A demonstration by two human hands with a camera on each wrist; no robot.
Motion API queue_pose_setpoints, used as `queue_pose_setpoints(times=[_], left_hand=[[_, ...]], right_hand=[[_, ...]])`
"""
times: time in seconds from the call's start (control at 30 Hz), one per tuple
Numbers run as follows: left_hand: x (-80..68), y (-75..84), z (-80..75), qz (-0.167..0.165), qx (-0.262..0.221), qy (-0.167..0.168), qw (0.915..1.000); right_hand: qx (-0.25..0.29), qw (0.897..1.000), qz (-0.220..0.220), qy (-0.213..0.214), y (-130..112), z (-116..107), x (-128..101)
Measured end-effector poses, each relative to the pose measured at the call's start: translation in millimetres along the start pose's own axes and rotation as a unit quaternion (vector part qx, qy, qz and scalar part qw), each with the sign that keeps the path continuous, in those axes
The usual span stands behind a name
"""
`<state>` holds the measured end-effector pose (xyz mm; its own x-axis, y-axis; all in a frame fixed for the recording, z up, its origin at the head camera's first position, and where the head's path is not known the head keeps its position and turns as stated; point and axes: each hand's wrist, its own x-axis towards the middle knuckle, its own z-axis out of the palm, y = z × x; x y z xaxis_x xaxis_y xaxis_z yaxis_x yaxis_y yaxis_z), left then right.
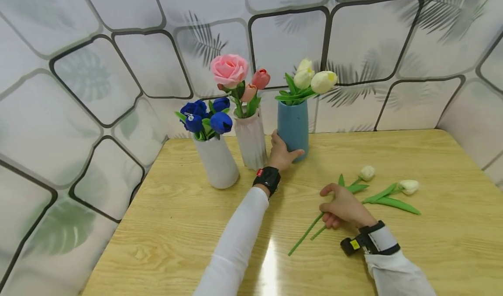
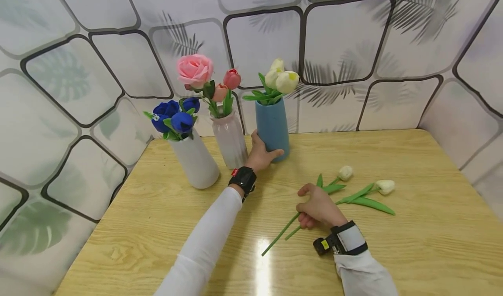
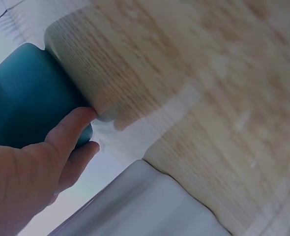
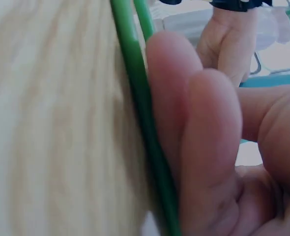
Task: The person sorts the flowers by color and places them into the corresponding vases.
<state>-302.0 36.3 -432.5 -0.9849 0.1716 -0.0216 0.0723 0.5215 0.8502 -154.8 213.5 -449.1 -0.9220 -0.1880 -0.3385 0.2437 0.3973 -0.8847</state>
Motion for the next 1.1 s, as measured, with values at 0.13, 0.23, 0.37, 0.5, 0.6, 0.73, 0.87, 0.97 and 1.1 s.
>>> queue_pose_setpoints(times=[0.13, 0.23, 0.37, 0.5, 0.6, 0.73, 0.87, 0.97, 1.1], left_hand=[[-1.1, 0.9, -1.0, -0.001, -0.003, -0.004, 1.0000], [-1.4, 0.3, -1.6, -0.004, -0.006, -0.003, 1.0000], [-0.2, -0.9, -1.6, -0.006, -0.006, 0.000, 1.0000], [0.8, -1.1, -0.8, -0.002, -0.005, -0.002, 1.0000], [0.9, -0.6, -0.2, 0.001, -0.003, -0.005, 1.0000], [0.6, -0.2, 0.3, 0.001, -0.005, -0.003, 1.0000], [0.6, 0.5, 0.4, -0.002, -0.004, 0.001, 1.0000], [0.3, 0.8, 0.4, -0.006, -0.001, 0.002, 1.0000], [0.2, 0.9, 0.1, -0.007, -0.002, 0.002, 1.0000]], right_hand=[[0.021, 1.000, 0.000, 0.004, 3.1, -0.9, 0.3], [0.028, 0.999, 0.000, 0.014, 4.1, 0.8, 1.3], [0.046, 0.998, -0.002, 0.042, 3.3, 3.8, 2.9], [0.083, 0.994, -0.011, 0.076, 1.0, 8.7, 2.3], [0.098, 0.989, -0.027, 0.109, -2.5, 14.4, 0.0], [0.090, 0.983, -0.052, 0.154, -8.7, 21.8, -3.0], [0.101, 0.976, -0.065, 0.180, -12.4, 26.6, -4.4], [0.137, 0.969, -0.069, 0.192, -14.3, 29.4, -5.6], [0.166, 0.956, -0.092, 0.224, -17.3, 33.0, -6.8]])
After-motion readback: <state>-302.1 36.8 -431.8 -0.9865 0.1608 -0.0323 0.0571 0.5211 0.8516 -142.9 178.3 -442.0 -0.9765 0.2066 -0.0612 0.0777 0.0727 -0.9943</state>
